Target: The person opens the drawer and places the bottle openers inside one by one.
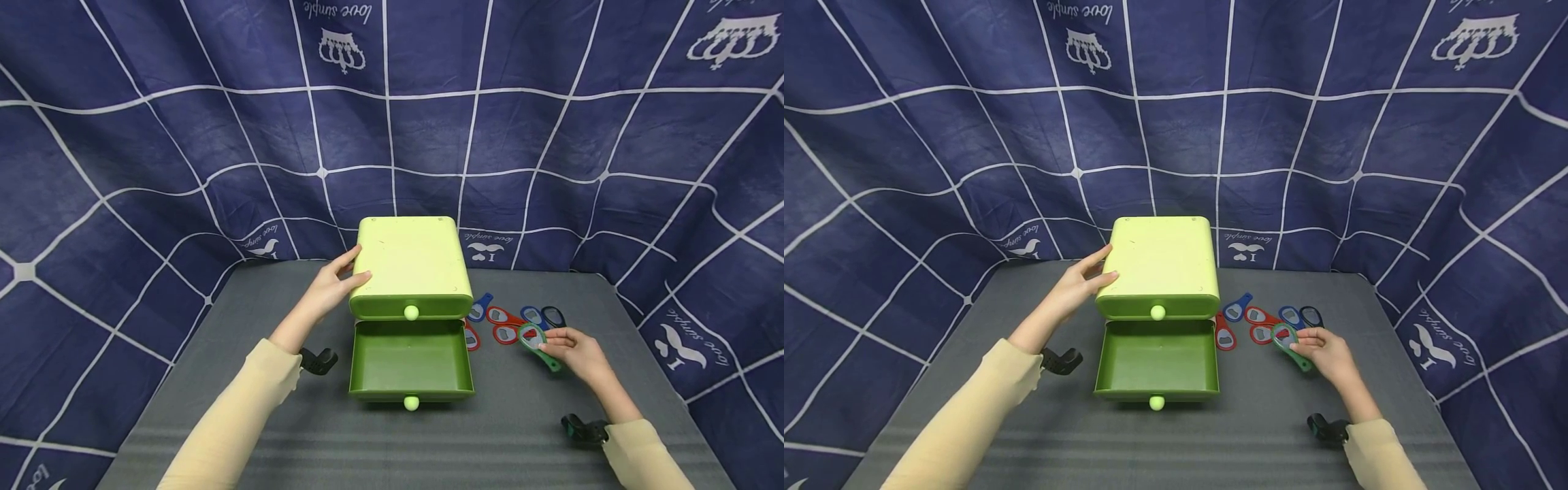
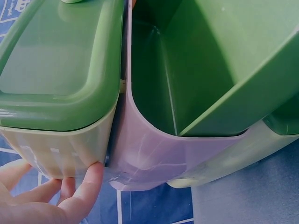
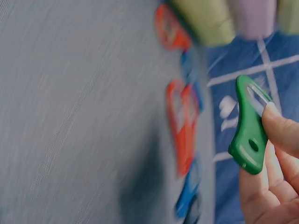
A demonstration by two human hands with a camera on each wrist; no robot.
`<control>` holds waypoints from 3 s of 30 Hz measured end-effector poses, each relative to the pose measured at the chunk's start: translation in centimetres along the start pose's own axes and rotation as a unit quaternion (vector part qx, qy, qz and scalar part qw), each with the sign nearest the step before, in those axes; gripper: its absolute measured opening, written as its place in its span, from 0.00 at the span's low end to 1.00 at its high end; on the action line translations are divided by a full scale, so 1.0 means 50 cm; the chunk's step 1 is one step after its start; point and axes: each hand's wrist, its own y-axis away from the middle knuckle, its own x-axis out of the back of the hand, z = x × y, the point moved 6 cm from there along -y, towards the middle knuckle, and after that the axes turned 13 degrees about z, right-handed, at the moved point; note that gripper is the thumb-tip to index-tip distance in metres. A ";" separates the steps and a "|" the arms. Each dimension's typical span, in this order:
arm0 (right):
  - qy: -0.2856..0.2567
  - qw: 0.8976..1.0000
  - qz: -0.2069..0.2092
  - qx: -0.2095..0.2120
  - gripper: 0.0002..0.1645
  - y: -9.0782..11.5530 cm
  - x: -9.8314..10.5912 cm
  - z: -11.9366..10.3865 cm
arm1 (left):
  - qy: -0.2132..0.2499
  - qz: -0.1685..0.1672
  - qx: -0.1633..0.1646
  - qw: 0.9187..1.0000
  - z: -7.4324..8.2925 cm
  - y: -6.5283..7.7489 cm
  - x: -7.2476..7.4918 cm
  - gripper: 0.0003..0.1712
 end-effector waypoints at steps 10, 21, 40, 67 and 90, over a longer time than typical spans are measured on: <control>-0.104 0.992 -0.072 0.007 0.29 0.050 -0.039 -0.137 | -0.003 -0.002 0.000 1.000 0.000 -0.002 0.000 0.42; -0.174 0.972 -0.144 0.069 0.23 0.107 -0.111 -0.252 | 0.001 -0.002 0.002 1.000 0.001 -0.001 0.002 0.41; -0.114 0.959 -0.199 0.164 0.11 0.161 -0.268 -0.331 | -0.003 -0.001 0.001 1.000 0.000 0.001 0.002 0.42; -0.088 0.953 -0.208 0.203 0.10 0.157 -0.260 -0.338 | -0.001 0.000 0.006 1.000 -0.002 -0.004 0.001 0.42; 0.030 0.987 0.066 0.142 0.10 -0.019 -0.087 -0.083 | -0.004 0.000 0.003 1.000 0.002 0.001 0.002 0.42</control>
